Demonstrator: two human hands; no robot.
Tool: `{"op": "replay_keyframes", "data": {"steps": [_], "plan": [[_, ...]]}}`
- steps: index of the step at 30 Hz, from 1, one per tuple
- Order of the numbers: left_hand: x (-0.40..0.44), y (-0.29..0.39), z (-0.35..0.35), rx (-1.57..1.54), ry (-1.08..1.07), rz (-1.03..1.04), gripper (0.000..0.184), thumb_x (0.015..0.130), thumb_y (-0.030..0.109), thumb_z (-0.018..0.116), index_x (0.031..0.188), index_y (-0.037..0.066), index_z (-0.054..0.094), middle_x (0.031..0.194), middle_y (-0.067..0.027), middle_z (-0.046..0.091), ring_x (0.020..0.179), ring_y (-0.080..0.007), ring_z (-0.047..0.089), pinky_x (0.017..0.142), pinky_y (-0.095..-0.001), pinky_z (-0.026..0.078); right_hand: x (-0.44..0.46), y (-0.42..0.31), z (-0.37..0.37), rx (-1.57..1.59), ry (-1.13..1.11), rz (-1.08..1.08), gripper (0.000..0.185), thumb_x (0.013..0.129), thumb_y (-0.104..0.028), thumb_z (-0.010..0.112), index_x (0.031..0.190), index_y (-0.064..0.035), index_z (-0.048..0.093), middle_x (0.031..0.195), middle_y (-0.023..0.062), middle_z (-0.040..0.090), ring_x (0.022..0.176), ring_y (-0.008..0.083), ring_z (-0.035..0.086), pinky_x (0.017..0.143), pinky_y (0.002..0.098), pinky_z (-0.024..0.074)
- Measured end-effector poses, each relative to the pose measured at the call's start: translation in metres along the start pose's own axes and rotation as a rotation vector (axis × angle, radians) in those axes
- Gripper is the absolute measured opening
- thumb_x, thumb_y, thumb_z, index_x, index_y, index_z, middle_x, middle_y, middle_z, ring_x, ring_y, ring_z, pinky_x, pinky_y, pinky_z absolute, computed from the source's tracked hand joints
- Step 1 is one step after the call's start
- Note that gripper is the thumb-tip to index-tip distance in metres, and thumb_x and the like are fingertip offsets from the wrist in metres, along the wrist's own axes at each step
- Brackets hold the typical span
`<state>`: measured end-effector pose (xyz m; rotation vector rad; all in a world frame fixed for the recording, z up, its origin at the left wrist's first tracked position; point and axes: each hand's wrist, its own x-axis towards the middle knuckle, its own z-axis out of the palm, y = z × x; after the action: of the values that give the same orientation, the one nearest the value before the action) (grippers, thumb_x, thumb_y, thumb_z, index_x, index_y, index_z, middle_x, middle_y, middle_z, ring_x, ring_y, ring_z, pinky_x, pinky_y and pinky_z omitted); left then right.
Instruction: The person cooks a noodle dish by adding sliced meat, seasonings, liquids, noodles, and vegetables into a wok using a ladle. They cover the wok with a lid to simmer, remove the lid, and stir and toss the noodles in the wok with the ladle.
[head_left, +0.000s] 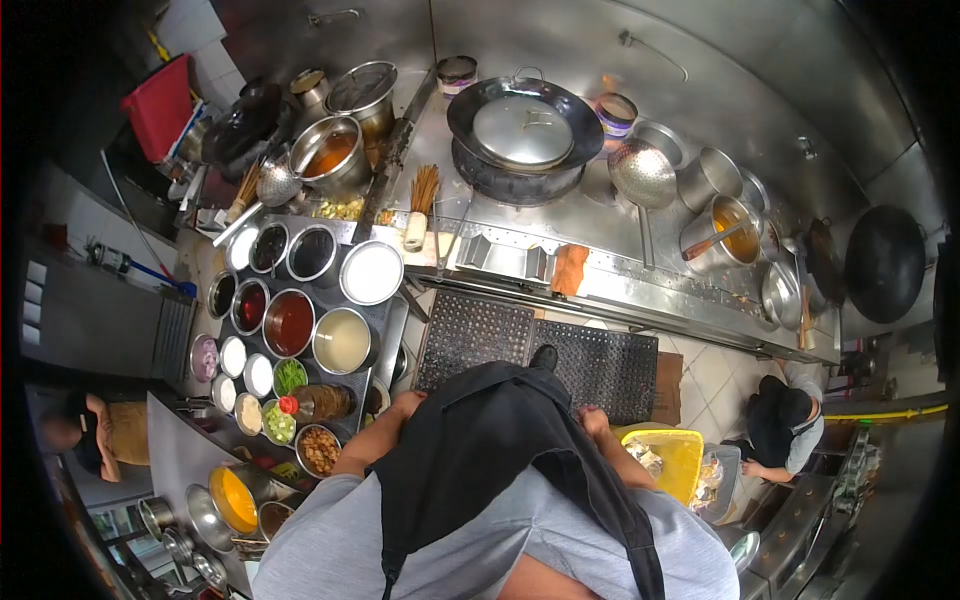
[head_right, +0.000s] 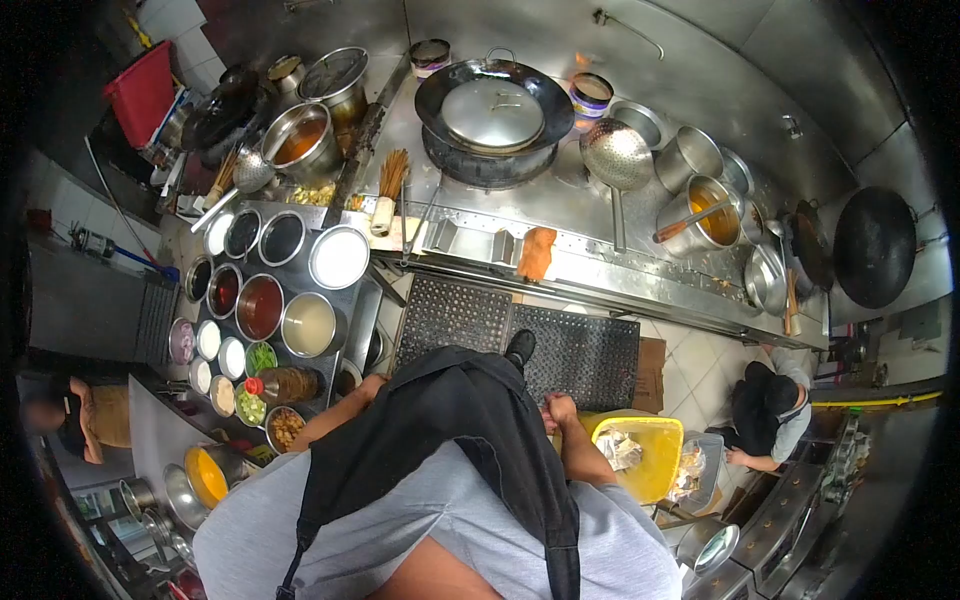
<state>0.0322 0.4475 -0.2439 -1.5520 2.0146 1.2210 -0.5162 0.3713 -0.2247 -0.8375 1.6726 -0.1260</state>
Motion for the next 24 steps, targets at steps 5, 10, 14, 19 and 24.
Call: {"op": "replay_keyframes", "data": {"steps": [5, 10, 14, 19, 24], "plan": [[0.006, -0.001, 0.008, -0.345, 0.075, -0.206, 0.057, 0.083, 0.055, 0.054, 0.12, 0.013, 0.067, 0.125, -0.0119, 0.066, 0.114, -0.0307, 0.062, 0.097, -0.0368, 0.048, -0.026, -0.031, 0.007, 0.161, 0.046, 0.047, 0.022, 0.093, -0.028, 0.061, 0.101, -0.0082, 0.066, 0.075, 0.0056, 0.066, 0.049, 0.0149, 0.053, 0.042, 0.0321, 0.0407], [0.007, -0.011, 0.017, -0.389, 0.11, -0.122, 0.054, 0.085, 0.05, 0.052, 0.118, 0.011, 0.068, 0.125, -0.0157, 0.065, 0.114, -0.0326, 0.062, 0.096, -0.0397, 0.049, -0.029, -0.038, 0.01, 0.156, 0.046, 0.041, 0.021, 0.093, -0.027, 0.06, 0.102, -0.0086, 0.066, 0.074, 0.0047, 0.065, 0.048, 0.0143, 0.051, 0.041, 0.0311, 0.0396], [0.026, -0.038, 0.048, -0.27, 0.113, -0.032, 0.052, 0.086, 0.049, 0.051, 0.119, 0.011, 0.068, 0.123, -0.0138, 0.067, 0.113, -0.0304, 0.063, 0.095, -0.0383, 0.05, -0.001, -0.011, 0.008, 0.09, 0.01, 0.004, 0.027, 0.093, -0.025, 0.061, 0.109, -0.0038, 0.065, 0.084, 0.0107, 0.069, 0.062, 0.0201, 0.063, 0.053, 0.0343, 0.0515], [0.032, -0.046, 0.06, -0.249, 0.189, -0.033, 0.051, 0.081, 0.055, 0.064, 0.108, 0.011, 0.071, 0.109, -0.0072, 0.071, 0.105, -0.0205, 0.065, 0.096, -0.0292, 0.048, -0.005, -0.013, 0.009, 0.039, 0.008, 0.017, 0.032, 0.093, -0.024, 0.061, 0.113, 0.0004, 0.065, 0.091, 0.015, 0.072, 0.071, 0.0232, 0.069, 0.065, 0.0352, 0.0569], [0.027, -0.043, 0.052, -0.088, 0.18, 0.07, 0.051, 0.083, 0.057, 0.058, 0.111, 0.016, 0.069, 0.112, -0.0042, 0.07, 0.105, -0.02, 0.064, 0.097, -0.0302, 0.048, 0.004, -0.004, 0.012, -0.014, 0.06, -0.032, 0.025, 0.091, -0.026, 0.061, 0.106, -0.0072, 0.068, 0.08, 0.0051, 0.066, 0.062, 0.0164, 0.059, 0.055, 0.0315, 0.0462]]}}
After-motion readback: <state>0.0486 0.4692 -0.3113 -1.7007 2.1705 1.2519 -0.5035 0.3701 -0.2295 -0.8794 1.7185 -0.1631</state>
